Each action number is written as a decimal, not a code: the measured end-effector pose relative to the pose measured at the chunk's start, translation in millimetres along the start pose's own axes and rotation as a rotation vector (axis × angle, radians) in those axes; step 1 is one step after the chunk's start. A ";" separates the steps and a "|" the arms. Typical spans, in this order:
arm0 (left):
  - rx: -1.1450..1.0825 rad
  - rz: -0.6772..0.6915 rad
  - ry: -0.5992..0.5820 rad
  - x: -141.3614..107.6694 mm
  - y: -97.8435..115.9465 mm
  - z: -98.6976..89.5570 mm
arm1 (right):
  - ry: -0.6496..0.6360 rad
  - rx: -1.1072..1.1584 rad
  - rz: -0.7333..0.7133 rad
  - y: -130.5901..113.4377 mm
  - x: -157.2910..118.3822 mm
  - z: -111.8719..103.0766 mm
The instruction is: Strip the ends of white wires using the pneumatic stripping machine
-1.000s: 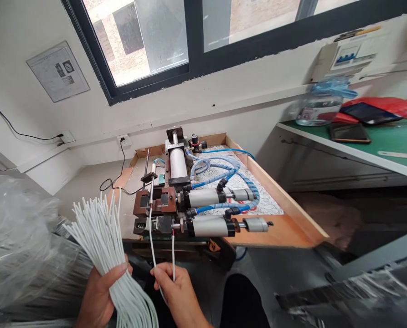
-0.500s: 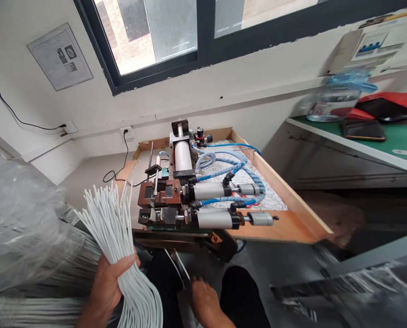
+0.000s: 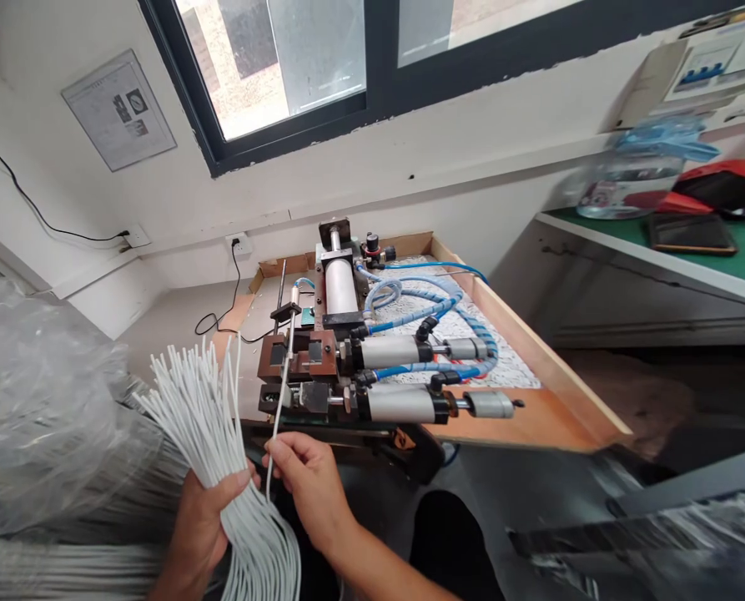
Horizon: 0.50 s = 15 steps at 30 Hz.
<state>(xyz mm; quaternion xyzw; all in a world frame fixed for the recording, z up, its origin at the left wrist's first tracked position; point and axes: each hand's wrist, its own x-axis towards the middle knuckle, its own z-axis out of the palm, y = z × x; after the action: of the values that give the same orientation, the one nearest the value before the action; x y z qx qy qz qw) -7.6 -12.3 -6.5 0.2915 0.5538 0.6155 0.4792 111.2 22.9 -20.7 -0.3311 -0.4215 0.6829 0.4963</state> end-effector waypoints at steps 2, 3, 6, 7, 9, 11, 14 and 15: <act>-0.005 -0.010 -0.002 2.3 1.4 -1.0 | 0.061 0.082 0.050 3.2 0.1 -3.4; -0.007 -0.013 -0.002 3.5 2.3 -0.8 | 0.082 0.116 0.067 3.3 0.4 -4.5; -0.006 -0.021 0.005 6.4 4.7 1.7 | 0.111 0.207 0.133 -1.0 1.7 -6.0; -0.002 -0.020 0.002 7.1 5.3 2.8 | 0.119 0.230 0.154 -3.1 2.2 -6.1; 0.013 -0.005 -0.019 8.1 5.9 4.7 | 0.131 0.262 0.186 -6.9 3.3 -6.1; 0.031 0.002 -0.045 8.5 6.0 5.8 | 0.141 0.278 0.208 -9.2 4.0 -6.2; 0.048 -0.002 -0.054 8.0 5.2 5.6 | 0.140 0.290 0.227 -10.0 5.0 -5.9; 0.052 -0.002 -0.052 7.6 4.6 5.1 | 0.137 0.298 0.227 -10.0 5.4 -5.4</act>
<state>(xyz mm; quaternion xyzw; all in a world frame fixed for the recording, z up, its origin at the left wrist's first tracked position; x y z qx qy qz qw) -7.1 -3.1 -2.2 0.3192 0.5573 0.5927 0.4860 118.3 31.0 -14.1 -0.3451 -0.2409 0.7653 0.4871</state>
